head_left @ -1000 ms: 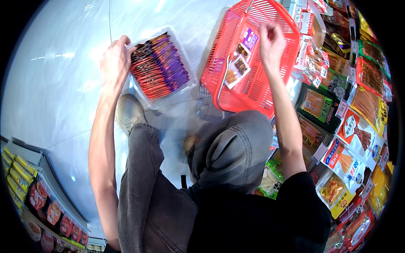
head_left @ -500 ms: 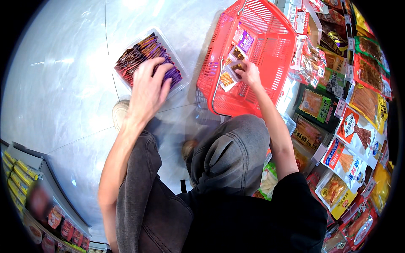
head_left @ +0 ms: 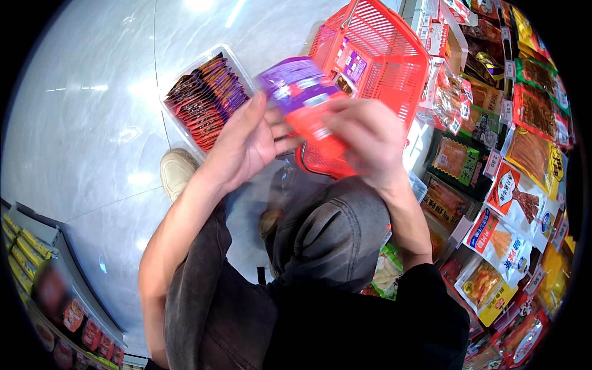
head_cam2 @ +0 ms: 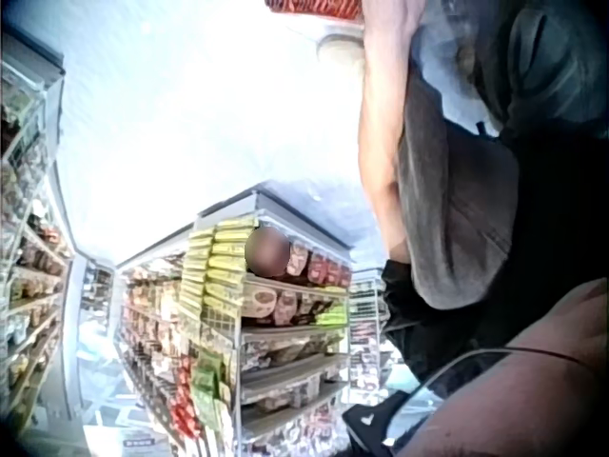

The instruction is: The person picks up snack packages from a basket and transfers them into a clear plastic container, then places the container onto a supermarket shelf.

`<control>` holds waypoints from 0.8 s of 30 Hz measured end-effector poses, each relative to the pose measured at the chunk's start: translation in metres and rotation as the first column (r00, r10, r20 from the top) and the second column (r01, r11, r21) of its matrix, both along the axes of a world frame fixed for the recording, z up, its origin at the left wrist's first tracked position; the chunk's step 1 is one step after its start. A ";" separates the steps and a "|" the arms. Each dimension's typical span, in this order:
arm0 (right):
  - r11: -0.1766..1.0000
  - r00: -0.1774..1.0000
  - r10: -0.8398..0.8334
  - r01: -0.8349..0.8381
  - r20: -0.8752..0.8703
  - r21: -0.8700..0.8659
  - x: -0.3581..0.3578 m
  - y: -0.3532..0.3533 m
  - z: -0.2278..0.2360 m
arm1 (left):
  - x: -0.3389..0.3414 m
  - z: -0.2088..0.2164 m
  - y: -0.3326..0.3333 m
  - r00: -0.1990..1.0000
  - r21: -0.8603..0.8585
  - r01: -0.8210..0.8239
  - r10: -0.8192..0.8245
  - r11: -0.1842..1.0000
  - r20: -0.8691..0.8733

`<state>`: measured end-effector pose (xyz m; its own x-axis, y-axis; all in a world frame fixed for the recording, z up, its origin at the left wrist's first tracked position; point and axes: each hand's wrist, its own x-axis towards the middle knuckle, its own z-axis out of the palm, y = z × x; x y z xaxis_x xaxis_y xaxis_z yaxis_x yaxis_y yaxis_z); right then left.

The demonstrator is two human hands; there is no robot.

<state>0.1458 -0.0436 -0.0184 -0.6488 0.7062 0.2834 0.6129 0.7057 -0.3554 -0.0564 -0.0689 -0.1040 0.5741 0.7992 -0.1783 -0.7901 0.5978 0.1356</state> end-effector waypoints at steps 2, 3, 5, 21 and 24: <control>0.985 0.988 0.116 -0.100 0.105 -0.144 -0.008 -0.003 -0.001 | 0.000 0.008 0.003 0.988 -0.039 0.001 -0.007 0.999 -0.157; 0.979 0.986 0.126 -0.106 0.107 -0.176 -0.007 -0.003 -0.002 | 0.000 0.009 0.002 0.972 -0.059 -0.002 -0.012 0.998 -0.234; 0.963 0.982 0.153 -0.124 0.107 -0.239 -0.007 -0.002 -0.005 | 0.002 0.000 -0.006 0.960 -0.078 -0.053 0.030 0.996 -0.277; 0.801 0.677 -0.309 0.564 0.668 -0.201 0.122 -0.024 -0.231 | -0.082 -0.069 -0.024 0.204 0.298 -0.145 0.323 0.943 -0.924; 0.808 0.676 -0.317 0.560 0.665 -0.184 0.119 -0.018 -0.227 | -0.094 -0.062 -0.015 0.097 0.292 -0.152 0.308 0.944 -0.946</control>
